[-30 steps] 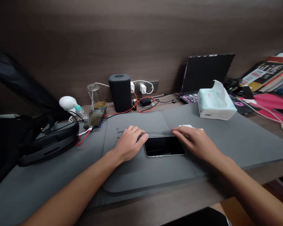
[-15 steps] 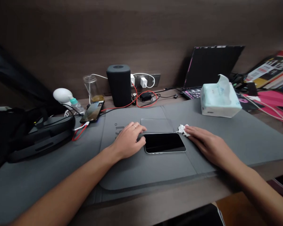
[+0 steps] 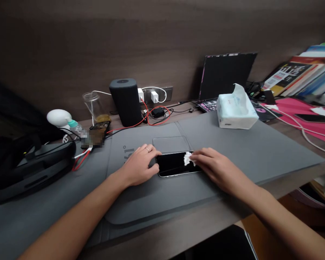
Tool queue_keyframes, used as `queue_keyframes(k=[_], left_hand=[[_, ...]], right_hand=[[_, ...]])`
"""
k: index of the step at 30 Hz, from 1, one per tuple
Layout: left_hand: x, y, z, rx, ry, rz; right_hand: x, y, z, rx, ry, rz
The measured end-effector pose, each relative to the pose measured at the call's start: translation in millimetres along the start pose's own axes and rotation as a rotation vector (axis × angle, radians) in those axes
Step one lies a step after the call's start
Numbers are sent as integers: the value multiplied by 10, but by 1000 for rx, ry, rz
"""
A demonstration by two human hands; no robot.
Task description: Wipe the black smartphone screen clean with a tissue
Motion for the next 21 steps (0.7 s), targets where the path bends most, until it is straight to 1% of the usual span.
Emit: queue_keyframes(k=[3,6,8,10,12,14,18,21], left_hand=[[-15,5,20,-30,-29,0],[-29,7,20,-43,-30,0],[-34,-1,-7,-2,8,1],[-38,-11,-45,45,62,6],[-43,-22,-71,67,97,6],[-46,-26,-72,68,101,-1],[-41,-2,-28,62,83,-4],[-33,14,-1,67,76,3]], right_hand=[[254,208,136,-45,-66,63],[490,441,337,-93,-116,114],[564,562,472,-111,-143,146],[546,613,568,-93,-164,177],[447,575,598,-58,-168,193],[302,465,550,-37,-147,197],[36,176,283,-51,-77,162],[-53,47,67,-108,-52,109]])
Point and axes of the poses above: each hand's wrist, its own x-axis towards the middle knuckle, its own y-axis out of the palm, z = x × y, the point moved 5 cm from there along x, towards the middle knuckle, and after that the axes turned 12 degrees about x, right-handed, at the moved point
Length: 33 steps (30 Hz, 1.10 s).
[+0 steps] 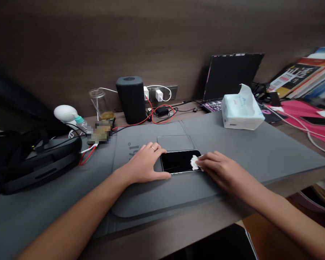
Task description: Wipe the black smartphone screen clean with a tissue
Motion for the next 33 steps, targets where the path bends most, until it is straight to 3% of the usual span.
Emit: queue_keyframes(k=[4,8,18,21,24,29,33], left_hand=[[1,-13,-21,24,-1,5],[-2,-40,-99,97,19,-1],[3,-2,-67,49,-25,14],[-13,10,-65,38,-15,13],[-24,6,-66,35,-29,16],[-13,-23,-86,47,-33,33],[7,-34,-84,31,-18,29]], right_hand=[[37,-1,-153,-134,34,-24],[159,4,-113,-209,61,-34],[689,422,471,-245,-2,61],[700,482,580,-230,-46,72],[521,383,483,-220,-27,42],[153,97,27,-205,90,-69],[74,66,-149,-160,136,-128]])
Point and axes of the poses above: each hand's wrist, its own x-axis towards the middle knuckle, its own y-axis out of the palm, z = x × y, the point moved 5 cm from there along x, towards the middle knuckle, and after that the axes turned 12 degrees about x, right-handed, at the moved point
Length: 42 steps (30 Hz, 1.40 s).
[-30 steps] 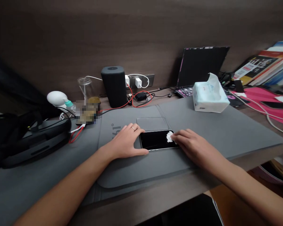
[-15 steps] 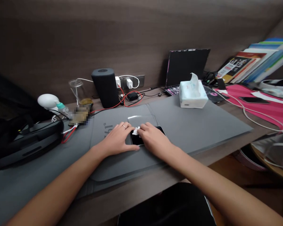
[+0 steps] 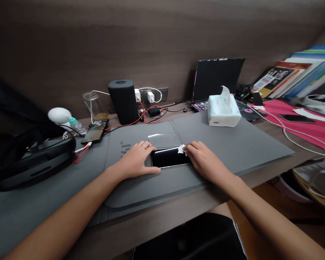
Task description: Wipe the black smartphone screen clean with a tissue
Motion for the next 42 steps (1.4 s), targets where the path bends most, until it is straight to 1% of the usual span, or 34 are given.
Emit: queue_keyframes(k=[5,9,12,17,21,28,31,33,36,39,42], left_hand=[[20,1,20,-21,8,-22],[26,-29,11,-25,54,-60],[33,-41,34,-43,49,-62],[35,-43,52,-53,39,-58],[35,-38,49,-53,60,-71],[23,-22,78,-67,21,-64],[19,-9,91,-93,16,-64],[17,-5,97,-95,17,-74],[13,-5,91,-91,25,-87],[8,-6,78,-96,23,-89],[2,4,71,-114,6,-75]], right_hand=[[-53,72,-7,78,37,-95],[-111,41,-64,212,10,-195],[-121,38,-136,301,7,-227],[-156,51,-125,280,-24,-254],[-180,38,-96,232,-5,-281],[-234,38,-123,221,-1,-322],[-245,59,-131,230,-71,-280],[-227,76,-119,244,-126,-214],[-165,83,-57,244,-158,-112],[-68,83,115,193,-173,-35],[73,136,390,135,-190,32]])
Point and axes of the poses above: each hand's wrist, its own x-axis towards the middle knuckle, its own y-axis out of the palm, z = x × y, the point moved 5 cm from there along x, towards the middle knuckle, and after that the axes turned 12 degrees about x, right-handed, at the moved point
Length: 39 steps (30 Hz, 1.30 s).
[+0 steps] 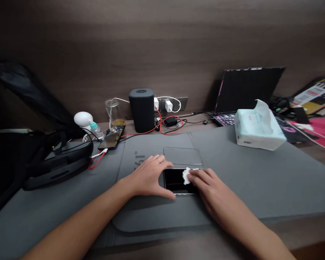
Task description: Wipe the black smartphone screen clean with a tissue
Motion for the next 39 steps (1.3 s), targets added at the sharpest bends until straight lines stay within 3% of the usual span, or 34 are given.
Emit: queue_keyframes(k=[5,10,13,16,21,24,28,30,33,39], left_hand=[[-4,43,5,-26,-9,46],[-8,58,19,3,5,47],[-17,62,23,-2,11,50],[-20,59,31,-12,3,53],[-7,39,25,-28,20,26],[-3,46,20,-15,18,33],[-17,72,15,-7,16,41],[-29,87,22,-12,12,48],[-43,87,35,-24,-2,51],[-23,50,2,-65,-8,85]], right_hand=[[382,253,368,-128,-11,46],[509,344,457,-105,63,46],[360,228,330,36,116,10],[133,53,54,129,178,-36],[-12,-78,-252,65,242,-96],[148,49,-81,19,250,-87],[485,321,361,-20,158,16],[580,386,459,-25,121,54],[513,317,338,-36,118,82],[-24,-131,-246,-34,194,-21]])
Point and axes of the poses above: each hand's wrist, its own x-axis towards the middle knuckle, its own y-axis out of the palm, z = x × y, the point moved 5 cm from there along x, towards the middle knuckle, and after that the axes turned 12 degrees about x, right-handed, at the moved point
